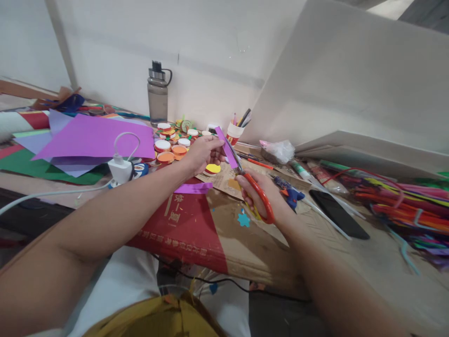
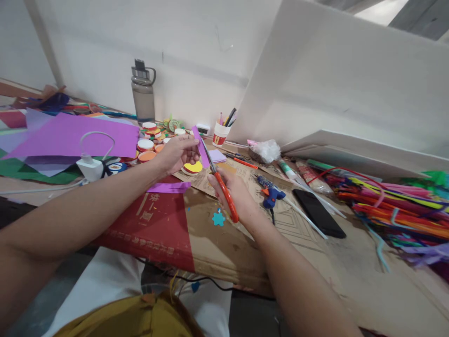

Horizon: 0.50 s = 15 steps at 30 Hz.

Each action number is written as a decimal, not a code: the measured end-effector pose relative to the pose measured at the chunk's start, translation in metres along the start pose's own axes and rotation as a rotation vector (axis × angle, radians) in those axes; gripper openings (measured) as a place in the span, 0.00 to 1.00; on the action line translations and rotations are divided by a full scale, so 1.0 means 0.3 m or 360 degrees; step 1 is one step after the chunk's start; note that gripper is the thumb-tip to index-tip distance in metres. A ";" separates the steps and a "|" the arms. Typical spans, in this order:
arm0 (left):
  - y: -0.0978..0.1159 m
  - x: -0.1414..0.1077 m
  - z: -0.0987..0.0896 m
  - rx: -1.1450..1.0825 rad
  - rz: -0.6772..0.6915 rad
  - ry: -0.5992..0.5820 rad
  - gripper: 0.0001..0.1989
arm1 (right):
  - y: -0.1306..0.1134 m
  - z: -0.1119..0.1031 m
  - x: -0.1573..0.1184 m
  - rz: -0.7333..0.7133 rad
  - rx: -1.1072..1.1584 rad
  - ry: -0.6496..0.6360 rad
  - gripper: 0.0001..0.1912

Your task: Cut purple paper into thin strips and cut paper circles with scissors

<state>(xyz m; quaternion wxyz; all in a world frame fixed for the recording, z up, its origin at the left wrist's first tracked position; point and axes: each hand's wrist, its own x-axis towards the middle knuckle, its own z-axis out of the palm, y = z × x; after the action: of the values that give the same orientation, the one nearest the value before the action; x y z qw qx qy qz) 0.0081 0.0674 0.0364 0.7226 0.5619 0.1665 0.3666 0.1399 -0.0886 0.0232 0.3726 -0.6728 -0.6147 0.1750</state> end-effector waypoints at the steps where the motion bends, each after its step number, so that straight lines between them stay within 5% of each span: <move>1: 0.000 0.003 -0.003 -0.0013 0.0016 0.0021 0.10 | 0.002 0.001 0.001 -0.0010 -0.0016 0.0005 0.18; 15: -0.015 0.009 -0.004 -0.0018 -0.0019 0.0077 0.11 | 0.035 0.007 0.017 -0.0062 0.0053 -0.0150 0.13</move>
<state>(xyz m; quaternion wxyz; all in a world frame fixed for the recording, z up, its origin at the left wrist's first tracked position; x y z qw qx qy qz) 0.0106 0.0698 0.0323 0.7236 0.5479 0.1851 0.3767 0.1467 -0.0827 0.0155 0.3579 -0.6453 -0.6416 0.2094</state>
